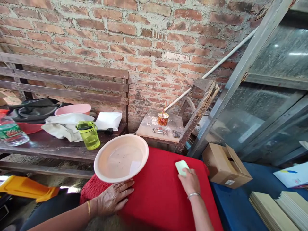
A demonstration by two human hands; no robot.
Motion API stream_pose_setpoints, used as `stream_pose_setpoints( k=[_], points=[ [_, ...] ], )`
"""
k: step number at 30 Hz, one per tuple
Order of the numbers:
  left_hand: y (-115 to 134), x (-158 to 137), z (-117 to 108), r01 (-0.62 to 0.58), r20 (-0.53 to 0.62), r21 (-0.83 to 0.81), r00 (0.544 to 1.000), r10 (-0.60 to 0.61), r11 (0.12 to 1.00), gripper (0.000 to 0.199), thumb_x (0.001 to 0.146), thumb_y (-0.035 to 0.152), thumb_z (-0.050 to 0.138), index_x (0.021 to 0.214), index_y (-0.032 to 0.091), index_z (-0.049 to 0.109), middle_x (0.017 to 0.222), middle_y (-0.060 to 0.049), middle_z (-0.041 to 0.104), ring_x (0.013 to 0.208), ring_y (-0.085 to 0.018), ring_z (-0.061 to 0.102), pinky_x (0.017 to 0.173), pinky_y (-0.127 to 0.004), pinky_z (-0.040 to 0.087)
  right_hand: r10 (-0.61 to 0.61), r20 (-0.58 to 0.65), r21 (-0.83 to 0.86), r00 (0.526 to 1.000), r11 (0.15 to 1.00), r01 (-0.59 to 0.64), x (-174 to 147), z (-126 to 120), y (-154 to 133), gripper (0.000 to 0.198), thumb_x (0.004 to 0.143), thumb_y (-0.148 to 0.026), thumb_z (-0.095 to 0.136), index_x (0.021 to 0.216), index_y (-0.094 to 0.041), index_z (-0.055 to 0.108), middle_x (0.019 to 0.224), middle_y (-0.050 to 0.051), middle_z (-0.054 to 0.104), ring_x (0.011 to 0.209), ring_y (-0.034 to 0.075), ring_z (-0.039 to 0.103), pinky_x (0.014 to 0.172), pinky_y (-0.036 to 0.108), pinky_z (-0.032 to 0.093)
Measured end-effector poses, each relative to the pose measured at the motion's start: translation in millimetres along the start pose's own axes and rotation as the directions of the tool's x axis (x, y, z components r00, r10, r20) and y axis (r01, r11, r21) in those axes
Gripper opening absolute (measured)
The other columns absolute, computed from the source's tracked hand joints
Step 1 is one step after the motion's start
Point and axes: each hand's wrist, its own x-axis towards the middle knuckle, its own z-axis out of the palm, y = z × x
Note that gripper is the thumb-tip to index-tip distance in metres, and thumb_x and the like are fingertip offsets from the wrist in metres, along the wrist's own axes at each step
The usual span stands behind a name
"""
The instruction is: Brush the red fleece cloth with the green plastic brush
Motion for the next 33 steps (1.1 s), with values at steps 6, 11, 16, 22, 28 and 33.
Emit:
stream_pose_setpoints(
  k=[6,11,16,22,28,33],
  points=[
    [-0.8,-0.1,-0.5,0.003,0.029,-0.004,1.000,-0.003,1.000,0.037,0.089,0.020,0.053,0.125,0.018,0.059,0.131,-0.012,0.062,0.121,-0.024,0.060,0.099,-0.037,0.053,0.251,-0.100,-0.050,0.963,0.965,-0.257,-4.6,-20.6,44.1,0.042,0.084,-0.048,0.051,0.113,-0.023,0.067,0.086,0.010,0.061,0.088,0.028,0.062,0.081,0.040,0.048],
    [-2.7,-2.0,0.0,0.002,0.025,-0.013,1.000,-0.001,1.000,0.039,0.088,0.019,0.053,0.126,0.018,0.058,0.133,-0.013,0.061,0.122,-0.024,0.059,0.100,-0.036,0.052,-0.120,-0.078,0.119,0.990,0.985,0.128,-5.9,28.6,-51.9,0.027,0.083,-0.040,0.057,0.104,-0.028,0.068,0.101,0.005,0.061,0.096,0.019,0.060,0.088,0.029,0.046],
    [-3.4,-2.6,1.1,-0.003,0.026,-0.011,1.000,0.004,1.000,0.040,0.088,0.018,0.053,0.127,0.018,0.058,0.133,-0.013,0.061,0.123,-0.024,0.058,0.101,-0.036,0.052,-0.204,-0.020,0.110,0.979,0.973,0.205,12.3,44.9,-84.3,0.025,0.078,-0.035,0.066,0.103,-0.031,0.071,0.105,0.002,0.060,0.096,0.017,0.060,0.088,0.026,0.043],
    [-2.5,-0.7,-0.8,-0.003,0.023,-0.035,1.000,0.004,0.999,0.039,0.089,0.020,0.053,0.128,0.017,0.058,0.133,-0.013,0.061,0.125,-0.025,0.057,0.102,-0.038,0.051,0.183,-0.048,-0.062,0.982,0.981,-0.186,22.1,-16.0,28.8,0.039,0.084,-0.041,0.054,0.114,-0.020,0.068,0.096,0.013,0.062,0.097,0.028,0.061,0.086,0.039,0.045],
    [-1.2,1.8,-5.6,0.004,0.054,-0.048,0.999,-0.001,0.999,0.038,0.090,0.020,0.052,0.128,0.017,0.058,0.133,-0.013,0.061,0.124,-0.024,0.057,0.102,-0.036,0.051,0.310,-0.134,-0.099,0.941,0.941,-0.324,12.8,-40.6,46.4,0.048,0.086,-0.043,0.050,0.122,-0.014,0.065,0.098,0.021,0.061,0.099,0.036,0.059,0.081,0.045,0.046],
    [-1.6,-0.7,-4.2,0.001,0.041,-0.018,0.999,0.000,1.000,0.039,0.090,0.020,0.052,0.128,0.017,0.057,0.134,-0.013,0.060,0.125,-0.025,0.057,0.102,-0.037,0.051,-0.051,-0.048,0.043,0.998,0.998,0.053,20.4,11.9,-55.7,0.032,0.084,-0.040,0.059,0.111,-0.024,0.068,0.105,0.008,0.059,0.102,0.022,0.058,0.091,0.030,0.043]
  ],
)
